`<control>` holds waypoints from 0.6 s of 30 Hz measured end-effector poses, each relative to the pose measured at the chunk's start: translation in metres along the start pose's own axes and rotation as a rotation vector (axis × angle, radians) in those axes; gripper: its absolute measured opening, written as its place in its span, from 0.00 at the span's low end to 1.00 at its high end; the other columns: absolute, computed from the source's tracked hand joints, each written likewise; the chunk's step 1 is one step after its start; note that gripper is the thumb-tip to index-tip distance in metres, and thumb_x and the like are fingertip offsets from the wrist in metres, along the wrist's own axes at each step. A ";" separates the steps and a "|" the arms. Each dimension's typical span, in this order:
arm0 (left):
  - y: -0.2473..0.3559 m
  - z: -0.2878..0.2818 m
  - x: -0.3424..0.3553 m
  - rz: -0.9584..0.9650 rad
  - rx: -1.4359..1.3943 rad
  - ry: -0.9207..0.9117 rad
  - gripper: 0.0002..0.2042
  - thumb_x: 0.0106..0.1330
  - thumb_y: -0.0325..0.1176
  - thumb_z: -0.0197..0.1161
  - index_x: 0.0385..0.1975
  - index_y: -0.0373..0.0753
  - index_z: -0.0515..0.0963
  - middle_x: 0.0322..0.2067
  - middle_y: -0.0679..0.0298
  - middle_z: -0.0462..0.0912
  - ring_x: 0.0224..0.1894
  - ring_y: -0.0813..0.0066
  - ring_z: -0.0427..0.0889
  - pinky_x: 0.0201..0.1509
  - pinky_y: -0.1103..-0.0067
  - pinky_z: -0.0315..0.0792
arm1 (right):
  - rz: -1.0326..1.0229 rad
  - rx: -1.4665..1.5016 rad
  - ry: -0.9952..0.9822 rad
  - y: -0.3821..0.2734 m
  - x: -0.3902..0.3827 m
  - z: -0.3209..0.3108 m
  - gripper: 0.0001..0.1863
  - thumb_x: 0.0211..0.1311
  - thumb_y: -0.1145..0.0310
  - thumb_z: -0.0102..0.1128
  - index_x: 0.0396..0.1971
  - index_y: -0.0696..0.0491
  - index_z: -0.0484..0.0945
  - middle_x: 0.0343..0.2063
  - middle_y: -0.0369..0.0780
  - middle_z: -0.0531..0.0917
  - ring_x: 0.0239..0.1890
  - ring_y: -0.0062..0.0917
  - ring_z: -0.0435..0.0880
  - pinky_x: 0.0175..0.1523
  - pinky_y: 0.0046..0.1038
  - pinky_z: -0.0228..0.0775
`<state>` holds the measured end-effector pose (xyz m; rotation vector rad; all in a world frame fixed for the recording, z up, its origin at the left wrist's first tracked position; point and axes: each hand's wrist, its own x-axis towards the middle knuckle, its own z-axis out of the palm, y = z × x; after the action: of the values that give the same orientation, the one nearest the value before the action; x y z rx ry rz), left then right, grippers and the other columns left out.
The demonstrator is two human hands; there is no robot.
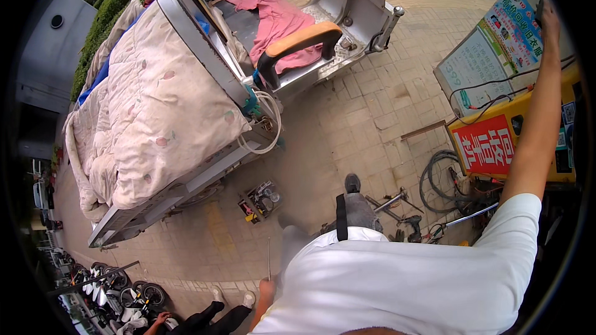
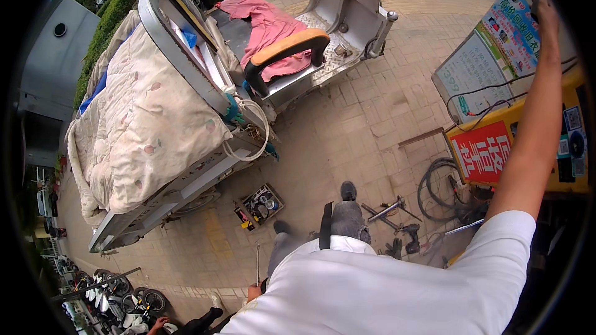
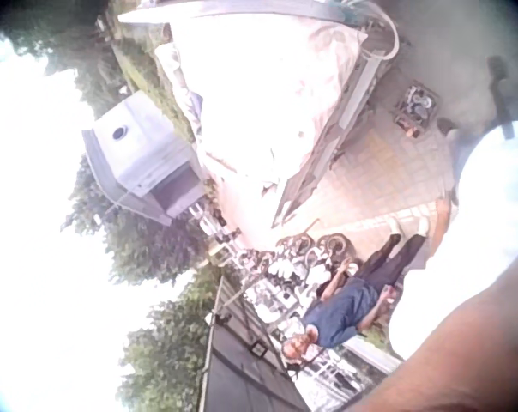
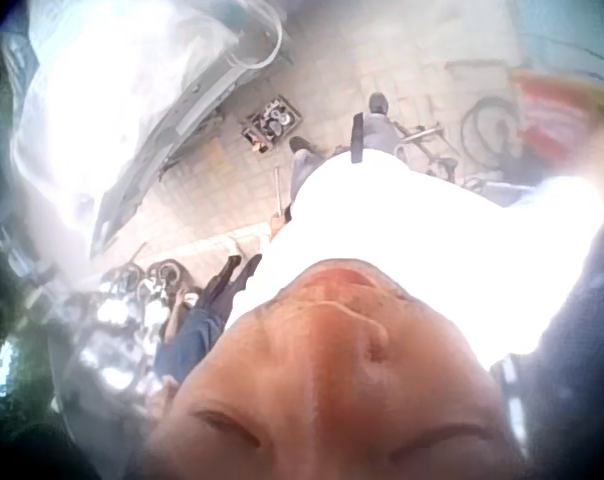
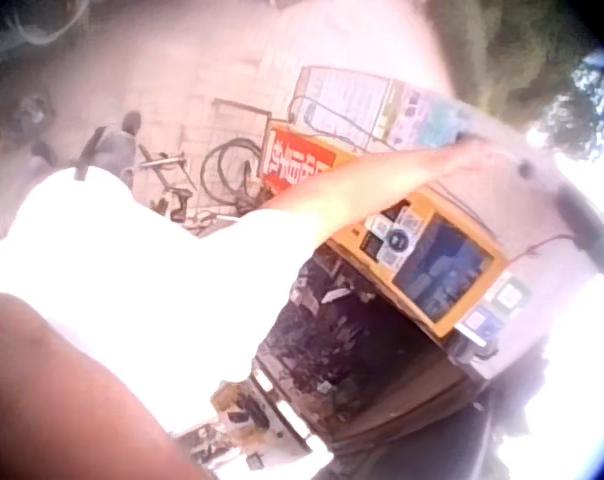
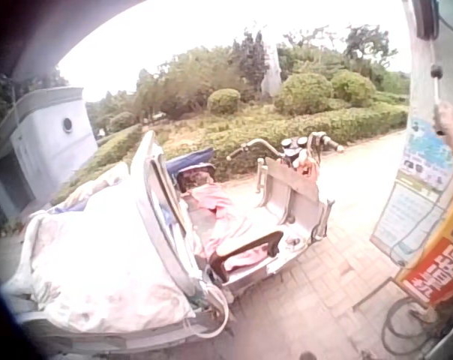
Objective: The person works on the wheel area of a white three-wheeled vehicle. They use a metal rod to pry and adjust a metal flap near the tire, then use a screwdriver to manipulate components inside the wheel hub. The person also handles a red hose and various tools from a nearby toolbox.
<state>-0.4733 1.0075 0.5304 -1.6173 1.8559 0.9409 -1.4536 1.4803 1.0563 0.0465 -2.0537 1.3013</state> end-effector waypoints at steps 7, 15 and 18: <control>-0.014 -0.106 0.114 0.227 0.118 -0.146 0.28 0.62 0.57 0.51 0.37 0.33 0.79 0.36 0.41 0.79 0.42 0.42 0.77 0.47 0.61 0.70 | 0.270 -0.210 -0.215 0.112 -0.447 0.047 0.27 0.67 0.51 0.49 0.49 0.63 0.72 0.36 0.44 0.80 0.36 0.28 0.81 0.39 0.30 0.73; 0.266 -0.189 0.101 0.891 -0.094 -0.518 0.20 0.67 0.48 0.55 0.28 0.34 0.77 0.21 0.62 0.78 0.24 0.73 0.76 0.28 0.74 0.70 | 0.642 -0.071 -0.485 -0.055 -0.912 0.062 0.16 0.68 0.62 0.51 0.45 0.61 0.70 0.27 0.36 0.75 0.31 0.18 0.72 0.38 0.22 0.66; 0.342 -0.170 0.048 1.059 -0.150 -0.719 0.19 0.67 0.46 0.55 0.37 0.32 0.77 0.34 0.61 0.82 0.33 0.74 0.81 0.30 0.77 0.76 | 0.776 0.066 -0.543 -0.108 -1.030 0.062 0.17 0.66 0.64 0.53 0.46 0.61 0.70 0.33 0.42 0.81 0.36 0.21 0.79 0.41 0.24 0.70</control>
<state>-0.8064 0.8653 0.6616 -0.1114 2.0232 1.7917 -0.6657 1.0466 0.5389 -0.4576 -2.6135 1.9846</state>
